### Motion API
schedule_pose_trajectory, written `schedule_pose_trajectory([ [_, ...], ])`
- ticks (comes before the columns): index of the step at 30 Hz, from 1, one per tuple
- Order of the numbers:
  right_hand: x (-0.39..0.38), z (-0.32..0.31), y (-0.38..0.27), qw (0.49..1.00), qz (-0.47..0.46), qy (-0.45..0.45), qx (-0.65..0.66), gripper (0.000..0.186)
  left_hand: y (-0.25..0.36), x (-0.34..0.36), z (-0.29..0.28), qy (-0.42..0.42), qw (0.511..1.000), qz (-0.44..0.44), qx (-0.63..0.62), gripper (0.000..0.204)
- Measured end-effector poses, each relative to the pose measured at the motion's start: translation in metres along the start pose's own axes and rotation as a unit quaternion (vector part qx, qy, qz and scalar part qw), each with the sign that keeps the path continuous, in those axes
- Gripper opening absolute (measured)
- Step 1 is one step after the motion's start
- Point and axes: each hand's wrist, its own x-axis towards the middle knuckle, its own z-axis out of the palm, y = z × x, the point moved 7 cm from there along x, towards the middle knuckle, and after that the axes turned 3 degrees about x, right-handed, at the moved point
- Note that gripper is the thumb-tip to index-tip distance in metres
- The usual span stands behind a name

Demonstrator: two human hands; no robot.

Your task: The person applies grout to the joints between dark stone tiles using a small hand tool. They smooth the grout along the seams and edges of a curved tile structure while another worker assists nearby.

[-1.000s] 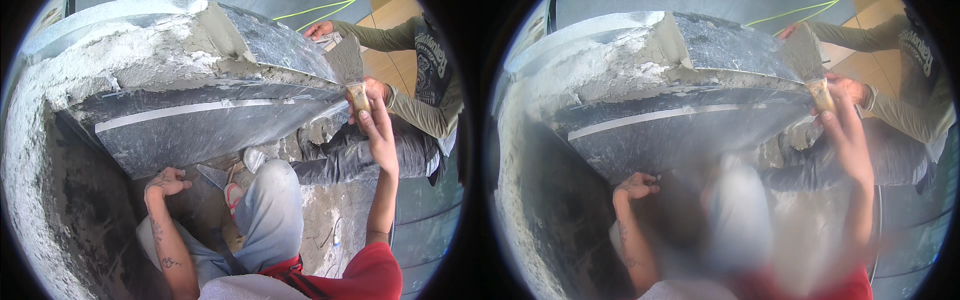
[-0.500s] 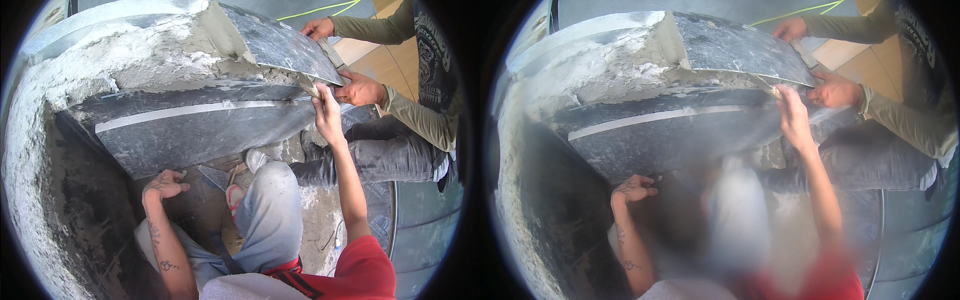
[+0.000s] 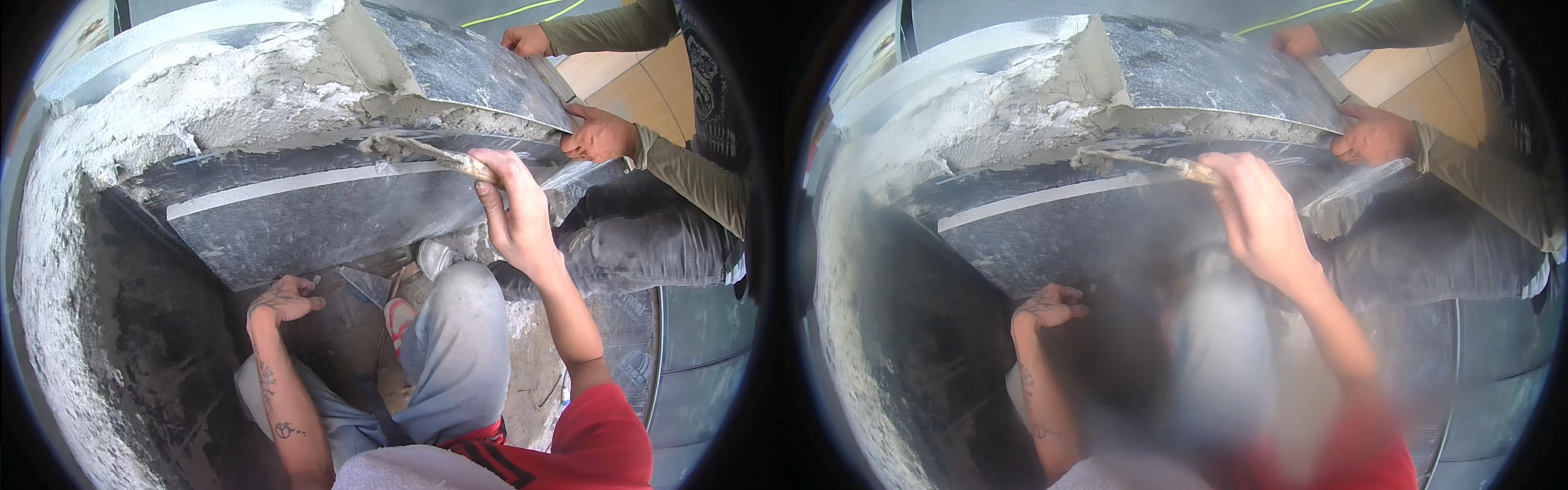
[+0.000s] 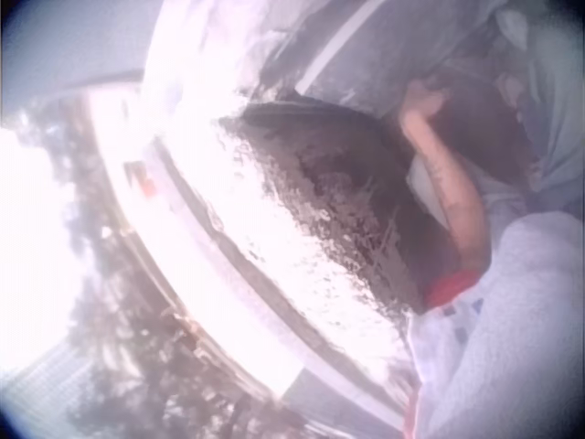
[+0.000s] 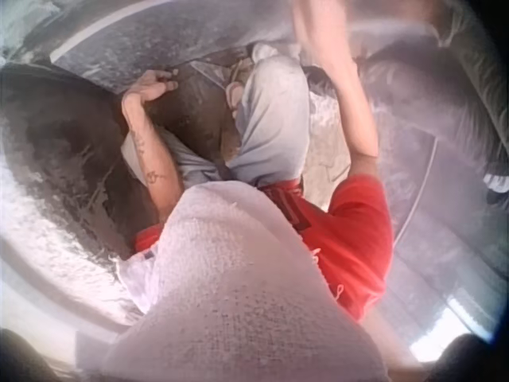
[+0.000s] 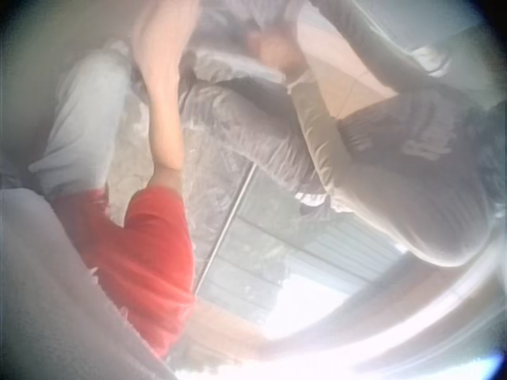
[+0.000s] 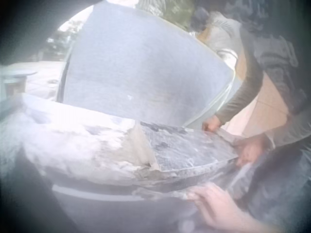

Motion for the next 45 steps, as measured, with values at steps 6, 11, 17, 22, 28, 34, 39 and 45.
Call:
schedule_pose_trajectory([
  [6, -0.040, 0.016, 0.037, 0.987, 0.072, -0.060, 0.127, 0.022, 0.006, -0.006, -0.003, 0.004, 1.000, 0.006, -0.008, 0.071],
  [11, -0.038, 0.021, 0.039, 0.997, -0.031, 0.037, 0.058, 0.041, 0.006, -0.006, -0.003, 0.013, 1.000, 0.009, -0.008, 0.070],
  [17, -0.022, 0.046, 0.058, 0.993, -0.066, 0.046, -0.090, 0.053, 0.007, -0.002, -0.001, 0.008, 1.000, 0.014, -0.010, 0.071],
  [22, -0.022, 0.056, 0.087, 0.990, 0.022, 0.138, -0.035, 0.041, 0.001, 0.000, 0.002, 0.012, 1.000, 0.001, -0.010, 0.071],
  [28, -0.014, 0.080, 0.096, 0.980, 0.169, 0.098, 0.033, 0.040, 0.011, -0.011, -0.003, 0.007, 1.000, -0.003, 0.010, 0.069],
  [34, 0.000, 0.086, 0.083, 0.974, 0.210, 0.077, -0.031, 0.039, 0.007, -0.009, -0.003, 0.016, 1.000, -0.003, -0.002, 0.069],
  [39, -0.025, 0.080, 0.087, 0.962, 0.254, 0.006, -0.099, 0.037, 0.008, -0.010, 0.001, 0.010, 1.000, -0.013, 0.002, 0.069],
  [45, -0.055, 0.052, 0.067, 0.962, 0.210, -0.089, -0.152, 0.033, 0.008, -0.009, -0.001, -0.003, 1.000, -0.020, 0.013, 0.071],
])
